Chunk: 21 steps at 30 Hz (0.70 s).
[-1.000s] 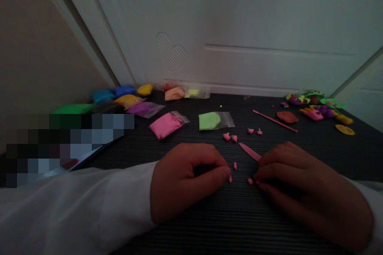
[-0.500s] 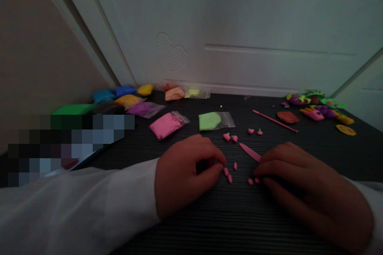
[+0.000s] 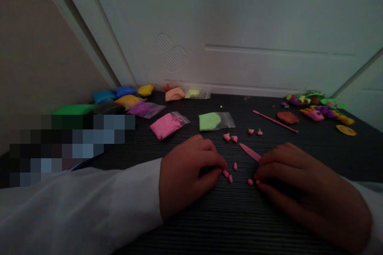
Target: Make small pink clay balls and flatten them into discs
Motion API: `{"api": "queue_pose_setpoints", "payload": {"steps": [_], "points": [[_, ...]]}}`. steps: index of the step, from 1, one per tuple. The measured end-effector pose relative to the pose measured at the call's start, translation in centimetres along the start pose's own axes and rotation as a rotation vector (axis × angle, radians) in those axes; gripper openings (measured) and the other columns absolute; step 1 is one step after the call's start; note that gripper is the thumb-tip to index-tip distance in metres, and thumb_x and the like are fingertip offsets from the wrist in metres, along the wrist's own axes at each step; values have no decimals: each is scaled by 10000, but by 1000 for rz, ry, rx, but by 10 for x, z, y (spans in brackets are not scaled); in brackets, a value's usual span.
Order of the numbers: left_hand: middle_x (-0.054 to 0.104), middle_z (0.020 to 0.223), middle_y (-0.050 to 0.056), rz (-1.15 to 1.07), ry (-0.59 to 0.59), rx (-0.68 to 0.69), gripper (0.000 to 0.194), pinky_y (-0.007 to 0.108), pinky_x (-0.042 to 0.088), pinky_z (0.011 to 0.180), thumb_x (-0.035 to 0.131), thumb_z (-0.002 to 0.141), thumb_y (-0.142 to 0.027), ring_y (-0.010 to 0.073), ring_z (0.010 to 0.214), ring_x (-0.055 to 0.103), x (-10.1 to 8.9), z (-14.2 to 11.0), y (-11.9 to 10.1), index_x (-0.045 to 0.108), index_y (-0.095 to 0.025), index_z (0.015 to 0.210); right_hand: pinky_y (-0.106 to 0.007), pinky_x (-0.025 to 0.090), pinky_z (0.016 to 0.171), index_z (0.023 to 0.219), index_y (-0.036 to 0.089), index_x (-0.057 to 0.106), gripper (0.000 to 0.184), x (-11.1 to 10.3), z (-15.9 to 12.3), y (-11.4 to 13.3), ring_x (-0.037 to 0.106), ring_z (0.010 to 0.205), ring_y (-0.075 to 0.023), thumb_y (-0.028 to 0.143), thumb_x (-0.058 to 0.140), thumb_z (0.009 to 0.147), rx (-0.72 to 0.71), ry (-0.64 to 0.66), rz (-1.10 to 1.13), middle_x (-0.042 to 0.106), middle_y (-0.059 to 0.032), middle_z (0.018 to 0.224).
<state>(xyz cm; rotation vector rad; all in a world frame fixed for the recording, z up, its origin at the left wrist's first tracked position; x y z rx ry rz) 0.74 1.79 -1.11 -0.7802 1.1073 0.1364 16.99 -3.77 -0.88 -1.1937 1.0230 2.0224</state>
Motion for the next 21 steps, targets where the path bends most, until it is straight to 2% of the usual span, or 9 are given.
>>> {"api": "queue_pose_setpoints", "payload": {"steps": [21], "points": [[521,755,9,-70,-11,-29,112,259,344,670,490,696,-101,129,755,460,-1,-1,-2,590,-148,718,-322,337,659,908,229,548,191,-1,-2,2,485,771,-156,155,473,748,8,-5,46,544,-16,844]]}}
Point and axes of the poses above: each hand's wrist, its own z-axis towards the middle knuckle, its own x-axis out of the palm, y = z × x, the point moved 4 cm from there along z, towards the middle knuckle
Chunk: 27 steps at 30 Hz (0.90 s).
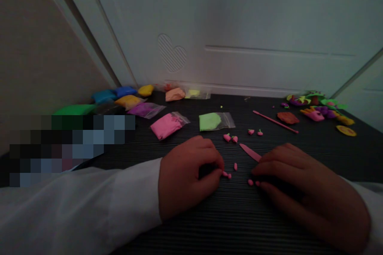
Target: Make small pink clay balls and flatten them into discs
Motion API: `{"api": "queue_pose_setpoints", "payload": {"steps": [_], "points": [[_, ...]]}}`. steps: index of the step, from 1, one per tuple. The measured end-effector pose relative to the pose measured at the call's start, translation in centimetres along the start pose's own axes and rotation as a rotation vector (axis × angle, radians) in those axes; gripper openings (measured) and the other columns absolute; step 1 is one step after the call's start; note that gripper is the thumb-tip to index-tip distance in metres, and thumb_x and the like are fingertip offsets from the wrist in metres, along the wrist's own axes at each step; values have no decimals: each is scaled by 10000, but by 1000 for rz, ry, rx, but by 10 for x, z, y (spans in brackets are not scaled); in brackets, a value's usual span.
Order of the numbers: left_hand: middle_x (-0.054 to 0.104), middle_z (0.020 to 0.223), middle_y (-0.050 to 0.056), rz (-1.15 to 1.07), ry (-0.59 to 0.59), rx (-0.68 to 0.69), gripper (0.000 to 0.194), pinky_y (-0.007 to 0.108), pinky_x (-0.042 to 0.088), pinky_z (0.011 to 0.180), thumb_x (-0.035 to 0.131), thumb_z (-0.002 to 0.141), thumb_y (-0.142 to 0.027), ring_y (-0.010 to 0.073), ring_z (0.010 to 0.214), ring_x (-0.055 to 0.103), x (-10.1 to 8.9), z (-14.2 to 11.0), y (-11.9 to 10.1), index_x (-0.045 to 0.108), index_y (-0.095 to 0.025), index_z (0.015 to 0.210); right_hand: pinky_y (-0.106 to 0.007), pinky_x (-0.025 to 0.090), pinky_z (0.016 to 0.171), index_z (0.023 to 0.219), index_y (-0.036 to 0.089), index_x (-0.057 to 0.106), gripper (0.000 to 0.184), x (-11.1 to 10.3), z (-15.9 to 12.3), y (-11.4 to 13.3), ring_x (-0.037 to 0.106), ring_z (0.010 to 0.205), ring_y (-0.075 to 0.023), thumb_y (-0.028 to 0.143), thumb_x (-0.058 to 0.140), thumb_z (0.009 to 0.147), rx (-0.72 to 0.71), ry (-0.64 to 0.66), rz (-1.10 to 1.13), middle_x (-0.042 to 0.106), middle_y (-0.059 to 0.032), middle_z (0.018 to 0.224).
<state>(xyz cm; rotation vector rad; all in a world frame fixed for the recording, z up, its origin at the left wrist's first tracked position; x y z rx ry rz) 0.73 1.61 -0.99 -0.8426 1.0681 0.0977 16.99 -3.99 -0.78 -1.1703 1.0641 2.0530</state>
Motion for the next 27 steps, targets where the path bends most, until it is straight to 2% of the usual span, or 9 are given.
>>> {"api": "queue_pose_setpoints", "payload": {"steps": [5,9,13,18,27], "points": [[524,776,8,11,-20,-9,115,261,341,691,536,674,-133,134,774,463,0,-2,-2,603,-156,764,-322,340,666,904,235,549,182,0,0,-1,477,783,-148,164,480,752,-4,-1,-14,542,-11,851],[534,790,0,20,14,28,149,257,329,695,559,689,-166,128,775,465,2,-2,-1,633,-195,815,-321,342,658,917,235,549,193,1,0,-1,483,773,-144,161,478,754,-8,6,-19,544,-12,854],[537,767,-4,19,39,46,114,254,322,692,548,704,-149,122,762,464,3,0,0,630,-187,774,-311,348,656,904,233,558,186,1,0,-1,490,769,-140,160,478,752,-15,2,-32,549,-15,851],[514,717,-10,29,35,18,38,249,327,662,533,691,-125,123,725,452,0,1,-2,553,-153,705,-310,345,656,873,228,556,160,1,0,-2,491,769,-147,162,466,758,-17,-1,-16,550,-21,844],[517,711,-31,42,5,-26,79,229,331,654,558,659,-99,110,717,456,-1,0,-3,534,-159,706,-311,352,658,855,229,554,149,1,-1,-1,492,767,-148,166,458,762,-10,10,-14,546,-22,844]]}}
Point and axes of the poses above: each hand's wrist, its own z-axis towards the middle knuckle, its own x-axis out of the palm, y = z × x, the point moved 4 cm from there along z, towards the middle knuckle
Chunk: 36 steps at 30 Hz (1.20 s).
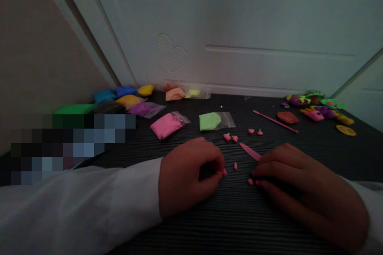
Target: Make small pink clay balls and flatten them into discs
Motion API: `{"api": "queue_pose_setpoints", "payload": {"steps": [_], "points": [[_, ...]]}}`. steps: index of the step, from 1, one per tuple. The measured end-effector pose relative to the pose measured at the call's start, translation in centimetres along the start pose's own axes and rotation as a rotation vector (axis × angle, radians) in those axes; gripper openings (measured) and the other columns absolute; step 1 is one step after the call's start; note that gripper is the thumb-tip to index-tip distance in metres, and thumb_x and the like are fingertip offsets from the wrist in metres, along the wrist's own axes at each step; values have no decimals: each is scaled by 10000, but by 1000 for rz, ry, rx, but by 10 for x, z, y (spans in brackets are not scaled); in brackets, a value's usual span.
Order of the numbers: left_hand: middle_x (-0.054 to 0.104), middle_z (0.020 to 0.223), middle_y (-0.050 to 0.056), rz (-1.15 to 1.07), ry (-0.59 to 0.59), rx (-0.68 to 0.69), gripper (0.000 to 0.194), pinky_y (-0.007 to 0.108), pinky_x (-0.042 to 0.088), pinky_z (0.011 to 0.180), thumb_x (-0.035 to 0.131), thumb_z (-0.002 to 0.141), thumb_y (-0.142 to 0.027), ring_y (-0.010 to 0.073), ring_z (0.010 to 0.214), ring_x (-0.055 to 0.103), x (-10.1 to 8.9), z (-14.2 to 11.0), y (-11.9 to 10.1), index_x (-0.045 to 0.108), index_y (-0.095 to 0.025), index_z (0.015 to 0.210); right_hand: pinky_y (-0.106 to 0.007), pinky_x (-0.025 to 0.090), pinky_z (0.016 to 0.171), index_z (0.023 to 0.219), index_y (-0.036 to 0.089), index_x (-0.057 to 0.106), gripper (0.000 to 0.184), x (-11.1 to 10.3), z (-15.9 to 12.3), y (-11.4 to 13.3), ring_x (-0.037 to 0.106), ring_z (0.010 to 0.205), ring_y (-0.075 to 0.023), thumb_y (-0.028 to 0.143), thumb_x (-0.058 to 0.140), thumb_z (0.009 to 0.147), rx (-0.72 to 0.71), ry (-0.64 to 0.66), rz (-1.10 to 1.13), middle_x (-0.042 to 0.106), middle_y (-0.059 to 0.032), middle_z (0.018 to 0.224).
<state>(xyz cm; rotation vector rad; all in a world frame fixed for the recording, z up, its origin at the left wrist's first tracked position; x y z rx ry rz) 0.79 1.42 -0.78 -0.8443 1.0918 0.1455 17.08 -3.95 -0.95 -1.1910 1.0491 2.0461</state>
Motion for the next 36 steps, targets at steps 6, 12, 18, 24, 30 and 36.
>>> {"api": "queue_pose_setpoints", "payload": {"steps": [6,12,18,24,30,36], "points": [[515,697,-31,7,5,-32,67,228,332,616,570,660,-122,114,702,463,-1,0,1,537,-166,700,-307,359,653,869,229,568,160,0,1,0,498,765,-148,170,464,762,-10,1,-14,554,-29,840],[567,730,-38,-53,-13,-27,111,219,347,644,540,714,-137,99,710,488,-3,1,2,585,-184,804,-315,357,665,887,239,557,174,0,0,0,488,777,-143,163,458,766,-9,4,9,544,-13,849],[603,741,-44,-100,10,-18,93,210,353,653,546,744,-201,95,721,504,-3,2,3,610,-194,811,-311,352,661,879,239,563,171,0,0,-1,489,772,-147,168,463,759,-1,4,-4,543,-18,846],[573,691,-36,-56,33,-39,105,222,343,613,566,728,-275,103,688,496,-4,2,2,598,-176,733,-318,354,669,875,233,569,175,0,0,0,487,774,-153,163,452,765,-4,5,5,544,-26,844],[554,662,-32,-20,54,-15,137,223,327,595,599,700,-297,106,670,481,-3,2,1,583,-162,692,-309,366,650,861,227,585,172,1,1,1,500,767,-153,164,462,759,-15,5,-25,553,-35,841],[546,648,-34,-2,49,-42,166,213,320,570,612,683,-325,102,649,481,-3,2,2,582,-162,681,-330,358,658,867,233,577,174,2,0,0,489,778,-163,162,457,763,-2,28,2,542,-29,853]]}}
Point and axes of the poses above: each hand's wrist, its own z-axis towards the middle knuckle, its own x-axis out of the palm, y = z × x, the point moved 4 cm from there along z, towards the middle knuckle
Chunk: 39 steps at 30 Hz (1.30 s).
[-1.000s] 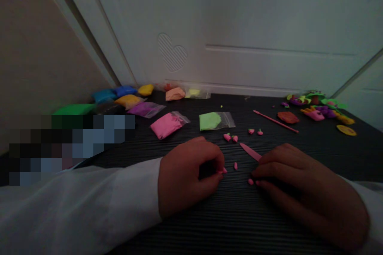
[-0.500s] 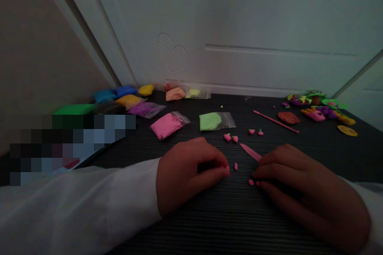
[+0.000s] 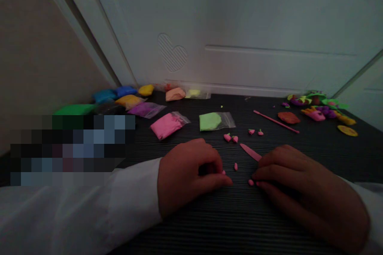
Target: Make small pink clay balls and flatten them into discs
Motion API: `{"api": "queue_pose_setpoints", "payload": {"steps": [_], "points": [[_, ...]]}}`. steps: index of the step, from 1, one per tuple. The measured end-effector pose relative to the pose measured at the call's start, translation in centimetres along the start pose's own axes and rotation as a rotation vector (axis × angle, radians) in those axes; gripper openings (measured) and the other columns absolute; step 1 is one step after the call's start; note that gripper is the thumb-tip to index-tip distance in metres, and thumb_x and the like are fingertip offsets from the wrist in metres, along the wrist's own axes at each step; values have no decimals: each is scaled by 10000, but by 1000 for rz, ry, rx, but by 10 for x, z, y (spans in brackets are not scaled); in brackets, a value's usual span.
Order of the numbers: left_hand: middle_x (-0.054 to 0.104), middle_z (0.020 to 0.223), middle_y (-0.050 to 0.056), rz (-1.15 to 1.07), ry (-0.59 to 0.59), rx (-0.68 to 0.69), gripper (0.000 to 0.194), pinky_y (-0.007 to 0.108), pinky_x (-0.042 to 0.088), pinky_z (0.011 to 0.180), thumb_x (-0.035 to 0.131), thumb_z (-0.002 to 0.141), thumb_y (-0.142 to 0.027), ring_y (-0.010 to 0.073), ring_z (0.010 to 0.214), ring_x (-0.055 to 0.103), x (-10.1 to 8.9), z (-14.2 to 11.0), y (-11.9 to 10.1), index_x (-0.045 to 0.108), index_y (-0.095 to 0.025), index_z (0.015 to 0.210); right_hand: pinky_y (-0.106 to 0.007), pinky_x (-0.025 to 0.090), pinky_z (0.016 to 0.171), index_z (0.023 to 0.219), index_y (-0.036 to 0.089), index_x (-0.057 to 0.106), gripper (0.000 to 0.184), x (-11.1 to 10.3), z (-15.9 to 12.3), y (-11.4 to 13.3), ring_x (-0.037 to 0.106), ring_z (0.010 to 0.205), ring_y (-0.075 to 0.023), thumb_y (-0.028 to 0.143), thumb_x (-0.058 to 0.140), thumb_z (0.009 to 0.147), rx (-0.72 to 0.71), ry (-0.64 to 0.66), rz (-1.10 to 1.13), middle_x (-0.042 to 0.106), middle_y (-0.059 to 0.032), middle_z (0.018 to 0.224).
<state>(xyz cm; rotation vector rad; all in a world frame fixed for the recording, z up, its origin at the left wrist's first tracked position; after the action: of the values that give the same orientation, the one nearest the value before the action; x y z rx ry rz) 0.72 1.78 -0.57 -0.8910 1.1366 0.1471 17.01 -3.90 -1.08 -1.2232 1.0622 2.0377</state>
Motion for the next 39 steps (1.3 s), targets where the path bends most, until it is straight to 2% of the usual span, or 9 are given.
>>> {"api": "queue_pose_setpoints", "payload": {"steps": [6,13,21,27,35,39], "points": [[562,688,-32,-17,-13,7,58,221,342,613,572,718,-214,106,687,492,1,0,1,594,-177,757,-309,366,649,869,234,585,179,-1,1,1,498,768,-151,163,459,765,-9,-2,-32,550,-29,841],[590,812,-2,-79,-20,112,166,237,367,714,487,767,-167,117,789,505,2,-1,1,607,-182,881,-319,374,656,884,231,586,184,0,0,1,494,774,-158,168,461,764,0,-6,-22,552,-34,847],[590,854,-11,-89,-67,46,230,237,377,731,397,810,-165,115,791,516,-1,-4,-1,564,-203,963,-312,384,657,861,226,586,169,0,0,0,503,762,-159,170,463,760,-7,-9,-20,554,-39,844],[531,699,-35,-61,-60,-16,211,224,367,590,509,747,-211,99,631,494,-2,-4,0,550,-228,953,-321,383,660,871,225,579,174,1,-1,-1,492,773,-161,163,457,764,2,-2,-10,547,-38,856],[603,843,-23,-132,-113,56,234,216,398,713,459,784,-143,101,777,523,-2,-3,-1,570,-224,973,-307,396,653,865,222,590,181,-1,0,1,505,765,-159,170,446,768,-17,-14,-21,560,-47,844],[608,853,-18,-144,-143,100,248,223,392,755,508,755,-119,108,819,515,-4,-3,-1,582,-215,971,-309,391,652,869,221,587,178,-1,0,0,502,757,-158,172,447,769,-18,-12,-25,558,-47,841]]}}
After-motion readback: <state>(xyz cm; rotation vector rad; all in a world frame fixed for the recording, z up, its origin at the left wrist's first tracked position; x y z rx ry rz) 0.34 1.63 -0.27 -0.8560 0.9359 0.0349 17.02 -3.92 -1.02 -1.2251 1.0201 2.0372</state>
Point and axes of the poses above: each hand's wrist, its own z-axis towards the middle knuckle, its own x-axis out of the palm, y = z × x, the point moved 4 cm from there along z, towards the middle knuckle
